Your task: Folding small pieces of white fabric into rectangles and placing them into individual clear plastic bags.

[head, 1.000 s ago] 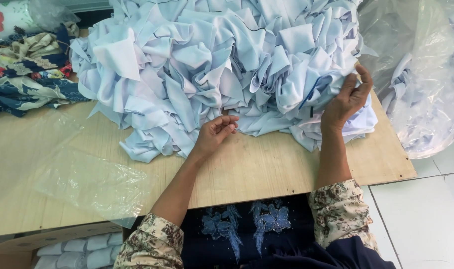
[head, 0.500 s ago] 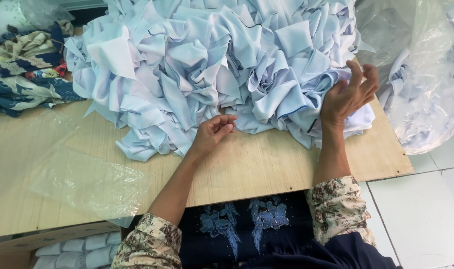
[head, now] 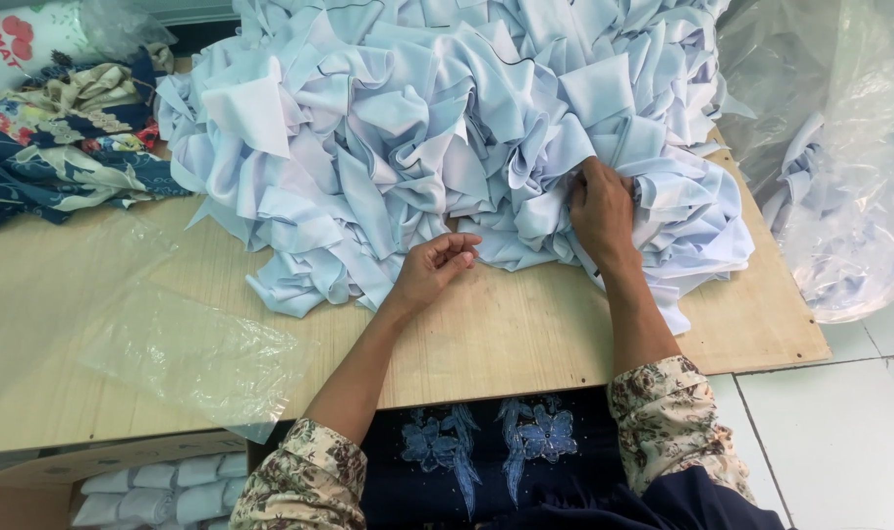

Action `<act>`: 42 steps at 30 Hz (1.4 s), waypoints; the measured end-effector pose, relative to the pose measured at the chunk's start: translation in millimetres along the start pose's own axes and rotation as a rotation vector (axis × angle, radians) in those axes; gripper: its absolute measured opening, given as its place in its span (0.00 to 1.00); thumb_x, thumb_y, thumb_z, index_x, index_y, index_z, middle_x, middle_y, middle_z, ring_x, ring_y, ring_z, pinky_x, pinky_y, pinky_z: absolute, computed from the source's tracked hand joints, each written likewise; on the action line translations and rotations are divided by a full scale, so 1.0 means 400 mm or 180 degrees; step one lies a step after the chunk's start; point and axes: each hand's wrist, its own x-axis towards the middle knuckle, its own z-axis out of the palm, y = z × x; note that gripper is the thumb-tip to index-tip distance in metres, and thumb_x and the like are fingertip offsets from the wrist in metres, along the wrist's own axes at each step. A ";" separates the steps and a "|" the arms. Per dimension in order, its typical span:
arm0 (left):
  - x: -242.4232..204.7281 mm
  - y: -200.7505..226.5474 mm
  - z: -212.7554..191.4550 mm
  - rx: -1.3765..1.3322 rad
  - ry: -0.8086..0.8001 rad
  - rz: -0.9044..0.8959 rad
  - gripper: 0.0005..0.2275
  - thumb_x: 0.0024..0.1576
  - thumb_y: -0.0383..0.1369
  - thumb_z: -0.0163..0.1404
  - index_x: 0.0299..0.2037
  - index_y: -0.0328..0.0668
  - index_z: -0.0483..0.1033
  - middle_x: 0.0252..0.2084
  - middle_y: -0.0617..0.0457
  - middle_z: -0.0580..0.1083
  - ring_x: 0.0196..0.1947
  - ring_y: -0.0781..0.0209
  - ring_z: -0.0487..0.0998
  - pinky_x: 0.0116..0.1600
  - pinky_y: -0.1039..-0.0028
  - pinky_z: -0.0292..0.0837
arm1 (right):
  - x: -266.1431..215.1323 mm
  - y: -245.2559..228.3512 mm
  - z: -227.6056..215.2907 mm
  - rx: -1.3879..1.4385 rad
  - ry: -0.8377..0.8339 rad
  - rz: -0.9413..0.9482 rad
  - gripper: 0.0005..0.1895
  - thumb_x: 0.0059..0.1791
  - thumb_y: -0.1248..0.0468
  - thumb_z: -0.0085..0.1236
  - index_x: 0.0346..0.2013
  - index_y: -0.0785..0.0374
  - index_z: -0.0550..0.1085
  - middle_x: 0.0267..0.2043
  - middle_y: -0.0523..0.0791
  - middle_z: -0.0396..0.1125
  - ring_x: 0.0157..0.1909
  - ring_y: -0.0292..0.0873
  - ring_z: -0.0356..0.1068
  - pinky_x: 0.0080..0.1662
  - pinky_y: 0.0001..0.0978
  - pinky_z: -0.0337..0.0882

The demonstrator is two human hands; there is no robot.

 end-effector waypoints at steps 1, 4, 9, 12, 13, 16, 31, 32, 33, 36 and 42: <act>0.002 0.003 -0.004 0.0006 0.0009 0.0003 0.13 0.62 0.28 0.53 0.56 0.38 0.78 0.42 0.45 0.79 0.41 0.59 0.81 0.54 0.66 0.76 | 0.008 0.004 -0.002 0.0007 0.0001 -0.0008 0.10 0.50 0.76 0.57 0.46 0.66 0.75 0.38 0.51 0.70 0.42 0.55 0.75 0.45 0.45 0.72; 0.001 -0.001 0.000 -0.0039 0.0000 -0.0010 0.13 0.62 0.29 0.53 0.56 0.39 0.78 0.42 0.46 0.79 0.42 0.60 0.81 0.55 0.67 0.76 | 0.003 0.003 -0.046 0.0924 0.0468 0.0224 0.12 0.52 0.76 0.58 0.50 0.64 0.75 0.38 0.51 0.70 0.44 0.56 0.73 0.45 0.46 0.71; -0.003 0.007 0.004 -0.0021 -0.0011 -0.0050 0.13 0.61 0.28 0.54 0.56 0.40 0.78 0.43 0.48 0.79 0.41 0.63 0.81 0.52 0.71 0.76 | 0.001 -0.148 -0.203 0.1268 -0.1009 -0.0111 0.22 0.51 0.49 0.64 0.50 0.62 0.78 0.44 0.55 0.74 0.56 0.59 0.70 0.65 0.64 0.52; -0.003 -0.010 0.009 0.0007 0.0013 -0.0060 0.13 0.61 0.28 0.54 0.56 0.41 0.78 0.44 0.50 0.79 0.42 0.65 0.80 0.51 0.72 0.76 | -0.021 -0.116 -0.131 0.0476 -0.1253 -0.0356 0.11 0.47 0.60 0.68 0.41 0.62 0.81 0.41 0.50 0.75 0.54 0.55 0.72 0.68 0.68 0.49; -0.002 -0.014 0.010 0.0009 0.0030 -0.0067 0.13 0.61 0.28 0.54 0.56 0.41 0.78 0.44 0.50 0.79 0.42 0.65 0.80 0.51 0.72 0.76 | -0.027 -0.126 -0.119 0.0485 -0.1265 -0.0367 0.11 0.47 0.60 0.68 0.41 0.62 0.81 0.41 0.50 0.75 0.54 0.55 0.72 0.68 0.68 0.49; -0.004 0.003 0.019 0.0242 0.0096 0.0091 0.21 0.56 0.27 0.59 0.61 0.44 0.74 0.49 0.48 0.77 0.44 0.61 0.80 0.50 0.72 0.75 | -0.044 -0.179 -0.100 -0.0234 -0.0721 -0.1001 0.07 0.46 0.59 0.70 0.37 0.53 0.81 0.36 0.41 0.76 0.52 0.44 0.73 0.68 0.63 0.51; -0.041 0.048 0.037 0.1307 0.0210 0.1273 0.16 0.50 0.32 0.64 0.49 0.48 0.78 0.54 0.50 0.76 0.56 0.50 0.78 0.60 0.63 0.72 | -0.138 -0.264 -0.081 0.3015 -0.0830 -0.0163 0.09 0.53 0.59 0.61 0.37 0.62 0.80 0.24 0.45 0.70 0.29 0.41 0.70 0.40 0.38 0.71; -0.045 0.035 0.029 0.0910 0.0185 0.0999 0.14 0.53 0.35 0.63 0.48 0.47 0.79 0.45 0.51 0.77 0.46 0.55 0.78 0.54 0.66 0.74 | -0.141 -0.201 -0.038 0.3235 -0.0535 0.0239 0.12 0.55 0.57 0.58 0.35 0.63 0.78 0.22 0.45 0.69 0.27 0.39 0.69 0.38 0.34 0.71; -0.049 0.022 0.020 0.0513 0.0160 0.0726 0.13 0.57 0.39 0.61 0.48 0.46 0.79 0.36 0.51 0.79 0.36 0.61 0.78 0.47 0.68 0.75 | -0.145 -0.139 0.005 0.3442 -0.0236 0.0645 0.16 0.58 0.55 0.55 0.34 0.64 0.76 0.20 0.44 0.67 0.25 0.36 0.68 0.35 0.30 0.70; -0.053 0.059 -0.004 -0.0278 -0.0037 0.0183 0.12 0.60 0.38 0.59 0.51 0.46 0.78 0.30 0.53 0.80 0.25 0.71 0.77 0.26 0.84 0.74 | -0.128 -0.067 0.036 0.3765 0.0054 0.1069 0.18 0.60 0.54 0.52 0.32 0.63 0.76 0.19 0.43 0.68 0.21 0.33 0.68 0.30 0.24 0.70; -0.110 0.118 -0.032 -0.0206 -0.0198 -0.0490 0.14 0.56 0.31 0.61 0.49 0.31 0.77 0.24 0.43 0.75 0.13 0.65 0.73 0.18 0.81 0.69 | -0.179 -0.199 -0.173 0.2965 -0.0647 0.1373 0.18 0.53 0.64 0.59 0.56 0.63 0.72 0.21 0.47 0.68 0.15 0.34 0.63 0.17 0.18 0.63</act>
